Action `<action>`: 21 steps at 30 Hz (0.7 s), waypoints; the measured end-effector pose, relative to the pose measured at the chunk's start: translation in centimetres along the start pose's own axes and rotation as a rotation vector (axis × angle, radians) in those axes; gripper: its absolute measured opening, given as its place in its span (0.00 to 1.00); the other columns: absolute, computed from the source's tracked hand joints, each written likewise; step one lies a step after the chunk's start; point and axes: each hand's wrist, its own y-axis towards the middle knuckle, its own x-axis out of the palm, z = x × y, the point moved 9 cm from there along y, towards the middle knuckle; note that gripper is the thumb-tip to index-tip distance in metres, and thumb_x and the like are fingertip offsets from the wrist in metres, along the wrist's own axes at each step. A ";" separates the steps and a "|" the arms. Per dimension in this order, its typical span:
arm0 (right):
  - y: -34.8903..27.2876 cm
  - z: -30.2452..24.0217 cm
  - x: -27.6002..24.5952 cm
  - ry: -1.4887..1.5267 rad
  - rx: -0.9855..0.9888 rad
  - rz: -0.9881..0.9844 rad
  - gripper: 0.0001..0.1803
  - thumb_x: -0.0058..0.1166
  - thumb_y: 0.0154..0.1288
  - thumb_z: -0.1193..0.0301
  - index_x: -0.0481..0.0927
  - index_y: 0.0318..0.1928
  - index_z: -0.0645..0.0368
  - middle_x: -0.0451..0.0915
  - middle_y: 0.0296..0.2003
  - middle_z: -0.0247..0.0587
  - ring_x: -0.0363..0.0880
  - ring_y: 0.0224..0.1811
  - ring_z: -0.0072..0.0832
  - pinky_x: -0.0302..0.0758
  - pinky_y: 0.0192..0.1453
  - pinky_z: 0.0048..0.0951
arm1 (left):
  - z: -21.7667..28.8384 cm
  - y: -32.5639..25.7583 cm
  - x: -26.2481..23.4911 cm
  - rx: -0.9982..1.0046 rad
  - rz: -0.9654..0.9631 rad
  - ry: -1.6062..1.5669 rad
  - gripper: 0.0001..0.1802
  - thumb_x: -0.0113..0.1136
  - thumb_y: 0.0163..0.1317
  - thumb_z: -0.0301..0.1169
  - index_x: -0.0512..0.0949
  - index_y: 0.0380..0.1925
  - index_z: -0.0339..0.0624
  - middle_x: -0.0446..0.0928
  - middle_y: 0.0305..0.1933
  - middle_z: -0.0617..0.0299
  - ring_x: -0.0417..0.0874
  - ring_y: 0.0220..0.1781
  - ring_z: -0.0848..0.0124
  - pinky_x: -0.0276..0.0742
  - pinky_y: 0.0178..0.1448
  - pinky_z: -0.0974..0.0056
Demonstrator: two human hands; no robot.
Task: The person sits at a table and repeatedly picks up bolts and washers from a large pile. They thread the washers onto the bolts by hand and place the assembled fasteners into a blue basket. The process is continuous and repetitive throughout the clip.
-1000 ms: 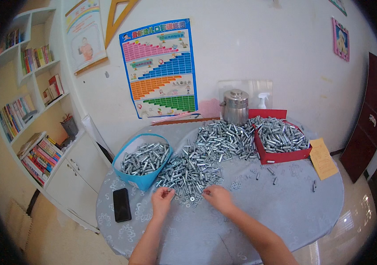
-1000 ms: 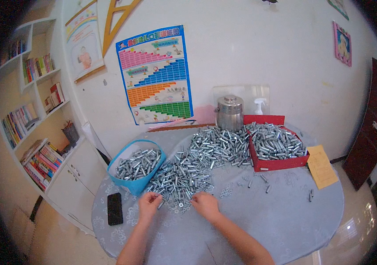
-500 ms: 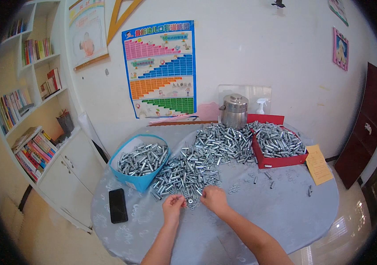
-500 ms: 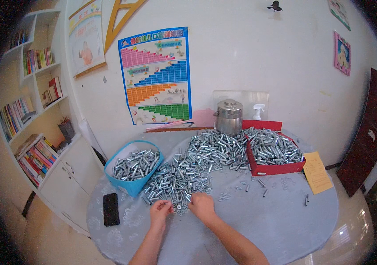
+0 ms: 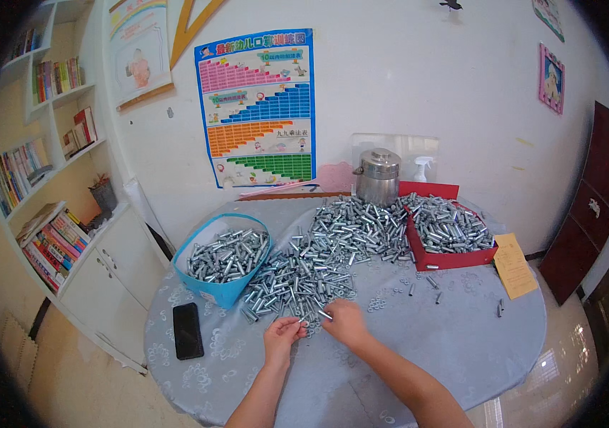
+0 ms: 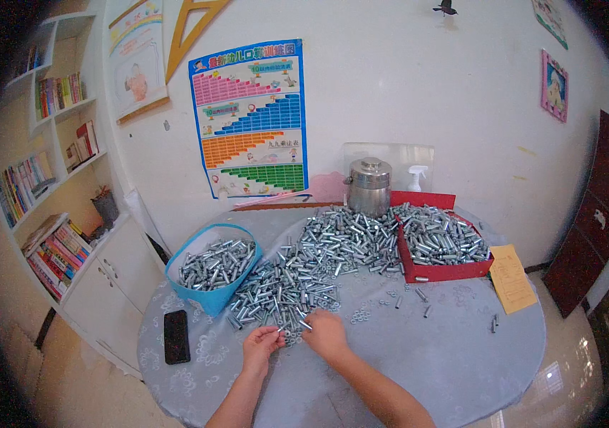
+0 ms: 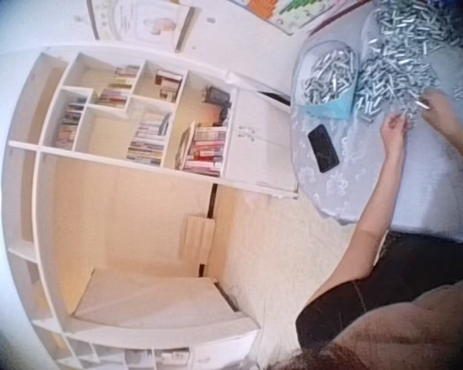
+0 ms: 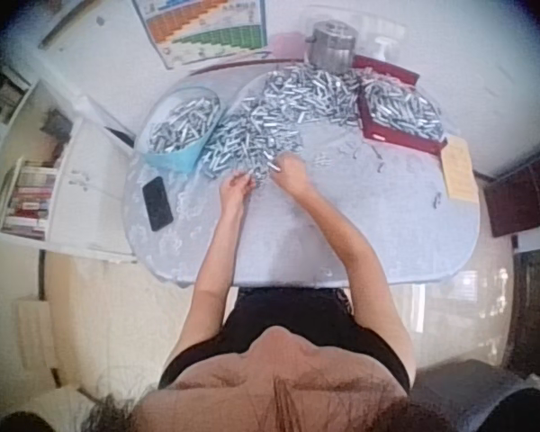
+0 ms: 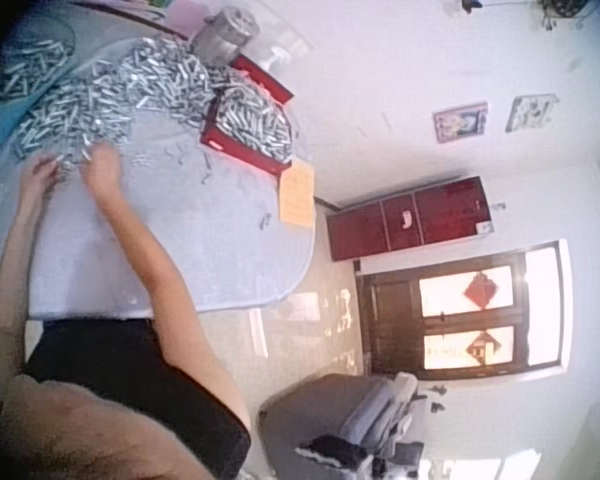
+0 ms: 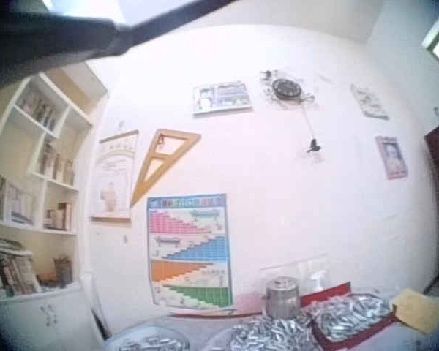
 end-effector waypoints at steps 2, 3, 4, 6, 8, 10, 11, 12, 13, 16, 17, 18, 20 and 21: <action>-1.2 2.3 -0.4 0.388 0.292 -0.027 0.11 0.60 0.45 0.70 0.77 0.31 0.59 0.77 0.27 0.38 0.75 0.30 0.26 0.71 0.36 0.28 | -0.3 -0.2 0.4 -0.021 -0.034 0.021 0.09 0.53 0.57 0.22 0.73 0.37 0.31 0.78 0.35 0.51 0.79 0.32 0.68 0.78 0.39 0.66; -2.0 3.5 -0.3 0.577 0.443 -0.036 0.11 0.61 0.47 0.70 0.77 0.32 0.59 0.77 0.27 0.36 0.75 0.30 0.23 0.71 0.37 0.25 | -0.5 -0.3 1.0 -0.036 -0.059 0.009 0.09 0.53 0.57 0.23 0.73 0.38 0.31 0.78 0.35 0.51 0.80 0.32 0.68 0.78 0.39 0.66; -2.6 4.5 0.3 0.795 0.483 -0.021 0.10 0.61 0.48 0.71 0.76 0.33 0.59 0.77 0.28 0.35 0.74 0.30 0.21 0.71 0.36 0.23 | -0.6 -0.5 1.6 -0.050 -0.083 -0.002 0.09 0.53 0.57 0.23 0.73 0.38 0.31 0.78 0.35 0.51 0.80 0.32 0.68 0.78 0.39 0.66; -3.9 5.9 1.9 1.236 0.553 0.013 0.09 0.60 0.52 0.72 0.76 0.33 0.60 0.77 0.29 0.32 0.73 0.30 0.17 0.70 0.36 0.19 | -1.0 -0.8 2.3 -0.081 -0.116 -0.002 0.09 0.53 0.57 0.23 0.73 0.38 0.30 0.78 0.35 0.51 0.80 0.31 0.68 0.78 0.39 0.66; -4.6 5.9 1.9 1.267 0.525 0.003 0.08 0.59 0.54 0.74 0.75 0.34 0.60 0.76 0.30 0.29 0.72 0.31 0.15 0.69 0.36 0.17 | -1.5 -1.1 2.8 -0.116 -0.134 0.021 0.10 0.53 0.58 0.23 0.73 0.39 0.30 0.78 0.35 0.51 0.80 0.31 0.68 0.78 0.39 0.66; -4.9 5.2 1.5 1.314 0.515 0.003 0.08 0.58 0.55 0.75 0.74 0.35 0.59 0.76 0.30 0.28 0.72 0.32 0.14 0.68 0.37 0.16 | -1.7 -1.4 3.0 -0.127 -0.149 0.031 0.10 0.52 0.58 0.24 0.74 0.39 0.31 0.78 0.35 0.52 0.80 0.31 0.69 0.79 0.39 0.66; -4.8 4.9 1.2 1.341 0.518 0.008 0.08 0.58 0.55 0.75 0.74 0.35 0.59 0.76 0.30 0.28 0.72 0.32 0.14 0.68 0.37 0.16 | -1.8 -1.5 3.1 -0.133 -0.157 0.035 0.10 0.52 0.58 0.24 0.74 0.39 0.31 0.78 0.35 0.52 0.80 0.31 0.69 0.79 0.39 0.66; -4.7 4.7 1.0 1.365 0.519 0.015 0.08 0.58 0.55 0.75 0.74 0.36 0.59 0.76 0.30 0.28 0.72 0.32 0.14 0.68 0.38 0.16 | -1.9 -1.5 3.2 -0.132 -0.166 0.041 0.10 0.52 0.59 0.24 0.74 0.39 0.31 0.78 0.35 0.52 0.80 0.31 0.69 0.79 0.39 0.65; -4.7 4.8 1.0 1.365 0.513 0.007 0.08 0.58 0.55 0.75 0.74 0.36 0.59 0.76 0.31 0.28 0.72 0.33 0.14 0.68 0.38 0.16 | -1.9 -1.6 3.3 -0.131 -0.175 0.047 0.10 0.52 0.59 0.24 0.74 0.40 0.31 0.78 0.34 0.52 0.80 0.31 0.69 0.79 0.39 0.65; -4.8 4.9 1.1 1.371 0.496 0.004 0.08 0.58 0.55 0.75 0.74 0.36 0.59 0.76 0.31 0.28 0.72 0.34 0.14 0.68 0.39 0.16 | -1.9 -1.6 3.4 -0.134 -0.191 0.046 0.10 0.51 0.59 0.24 0.74 0.39 0.31 0.77 0.34 0.52 0.80 0.31 0.68 0.79 0.39 0.65; -4.8 5.0 1.1 1.378 0.491 0.016 0.08 0.58 0.55 0.75 0.74 0.36 0.59 0.76 0.31 0.28 0.72 0.34 0.14 0.68 0.39 0.16 | -1.9 -1.6 3.5 -0.135 -0.193 0.043 0.09 0.51 0.59 0.24 0.74 0.39 0.31 0.77 0.34 0.52 0.80 0.31 0.68 0.79 0.39 0.65; -4.9 5.0 1.1 1.386 0.485 0.027 0.08 0.57 0.55 0.75 0.74 0.37 0.59 0.76 0.31 0.28 0.72 0.34 0.14 0.68 0.39 0.16 | -2.0 -1.6 3.4 -0.139 -0.192 0.041 0.09 0.51 0.59 0.24 0.74 0.39 0.31 0.77 0.34 0.52 0.80 0.31 0.68 0.79 0.39 0.65; -4.9 4.9 1.1 1.375 0.482 0.003 0.08 0.57 0.56 0.75 0.75 0.37 0.60 0.76 0.32 0.29 0.72 0.34 0.14 0.68 0.40 0.16 | -2.3 -1.6 3.2 -0.147 -0.190 0.037 0.09 0.51 0.60 0.24 0.74 0.39 0.31 0.77 0.34 0.52 0.80 0.32 0.68 0.79 0.39 0.65; -4.9 4.8 1.1 1.369 0.480 -0.009 0.09 0.57 0.56 0.75 0.75 0.37 0.60 0.76 0.32 0.29 0.72 0.34 0.14 0.68 0.40 0.16 | -2.3 -1.6 3.3 -0.147 -0.188 0.040 0.09 0.51 0.60 0.24 0.74 0.38 0.31 0.77 0.34 0.52 0.80 0.32 0.67 0.79 0.39 0.64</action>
